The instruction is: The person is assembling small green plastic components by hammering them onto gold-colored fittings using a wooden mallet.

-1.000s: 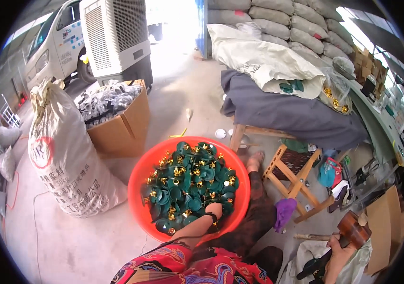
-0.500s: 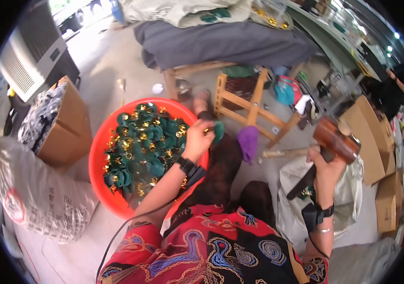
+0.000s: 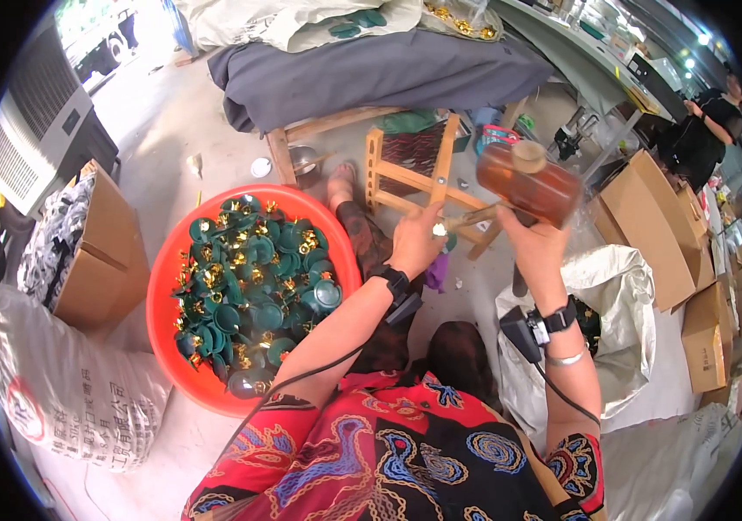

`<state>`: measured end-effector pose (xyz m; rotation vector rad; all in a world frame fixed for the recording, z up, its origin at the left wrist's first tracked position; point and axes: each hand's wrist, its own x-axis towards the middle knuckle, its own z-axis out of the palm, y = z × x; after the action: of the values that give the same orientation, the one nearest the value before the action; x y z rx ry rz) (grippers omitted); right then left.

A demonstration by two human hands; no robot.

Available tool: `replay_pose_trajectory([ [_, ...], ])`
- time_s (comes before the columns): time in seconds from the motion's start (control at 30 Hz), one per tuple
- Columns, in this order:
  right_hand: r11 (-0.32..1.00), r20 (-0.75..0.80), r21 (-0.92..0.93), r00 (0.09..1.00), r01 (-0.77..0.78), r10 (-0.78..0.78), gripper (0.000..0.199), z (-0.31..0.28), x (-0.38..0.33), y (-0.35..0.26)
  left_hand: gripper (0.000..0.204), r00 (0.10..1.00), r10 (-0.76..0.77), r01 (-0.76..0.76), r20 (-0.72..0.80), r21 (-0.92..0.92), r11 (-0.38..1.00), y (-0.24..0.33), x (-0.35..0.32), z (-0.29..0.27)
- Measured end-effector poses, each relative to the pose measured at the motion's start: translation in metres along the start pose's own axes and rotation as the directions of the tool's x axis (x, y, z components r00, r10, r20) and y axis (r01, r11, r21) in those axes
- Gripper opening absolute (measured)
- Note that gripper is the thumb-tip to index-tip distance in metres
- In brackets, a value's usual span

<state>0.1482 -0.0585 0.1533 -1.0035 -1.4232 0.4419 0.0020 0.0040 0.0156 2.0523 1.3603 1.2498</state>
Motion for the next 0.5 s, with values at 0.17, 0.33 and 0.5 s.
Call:
replay_pose_trajectory([
  [0.17,0.982,0.129,-0.158,0.988,0.105,-0.085,0.025,0.024,0.017,0.006,0.058,1.000,0.015,-0.016,-0.001,-0.017,1.000,-0.003,0.013,-0.001],
  [0.33,0.934,0.242,-0.345,0.970,0.090,-0.004,0.026,0.047,0.023,0.015,0.050,0.998,0.016,-0.015,-0.062,0.021,1.000,-0.023,0.012,-0.016],
  [0.5,0.984,0.282,-0.178,0.959,0.025,0.026,0.045,0.040,0.013,0.013,0.030,0.996,0.078,-0.079,-0.048,-0.010,0.997,-0.021,-0.008,0.012],
])
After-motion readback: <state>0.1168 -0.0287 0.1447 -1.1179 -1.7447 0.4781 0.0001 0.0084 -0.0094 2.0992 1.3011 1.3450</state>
